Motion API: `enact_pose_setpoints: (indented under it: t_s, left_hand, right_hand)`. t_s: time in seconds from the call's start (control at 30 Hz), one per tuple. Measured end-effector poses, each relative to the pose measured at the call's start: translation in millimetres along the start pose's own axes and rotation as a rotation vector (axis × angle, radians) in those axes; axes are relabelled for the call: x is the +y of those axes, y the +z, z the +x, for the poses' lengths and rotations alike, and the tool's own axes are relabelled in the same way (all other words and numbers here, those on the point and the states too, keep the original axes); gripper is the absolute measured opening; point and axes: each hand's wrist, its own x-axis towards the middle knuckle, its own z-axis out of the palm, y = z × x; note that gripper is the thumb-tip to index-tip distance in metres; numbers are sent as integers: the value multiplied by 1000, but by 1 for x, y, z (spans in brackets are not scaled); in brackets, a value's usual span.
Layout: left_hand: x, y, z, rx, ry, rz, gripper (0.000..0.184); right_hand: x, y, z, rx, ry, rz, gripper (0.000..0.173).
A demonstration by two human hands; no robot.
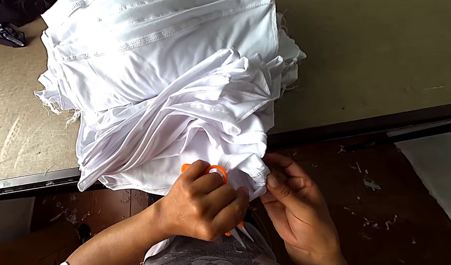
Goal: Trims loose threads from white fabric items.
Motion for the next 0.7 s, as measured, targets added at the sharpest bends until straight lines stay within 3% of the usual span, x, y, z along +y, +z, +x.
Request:
enact_pose_setpoints:
  t_s: [0.1,0.17,0.23,0.3,0.37,0.5,0.7]
  left_hand:
    - [14,-26,1,-3,-63,-366,13]
    - [16,-39,1,-88,-68,-580,27]
    - [12,-40,0,-223,-77,-590,49]
    - [7,-35,-3,-256,-129,-474,46]
    - [2,-27,-4,-224,-170,-290,25]
    - [-9,-4,-8,-175,-154,1,21]
    - [-9,-15,-16,-8,-184,-137,12]
  right_hand:
    - [6,-15,-4,-37,-328,-501,29]
    - [11,-28,-7,-50,-437,-733,21]
    - [16,-40,-10,-132,-437,-860,17]
    - [19,-45,-12,-184,-452,-959,16]
    - [20,-45,-13,-190,-486,-980,15]
    - [21,-42,-15,-180,-513,-849,11]
    - [26,-30,-14,-106,-624,-852,8]
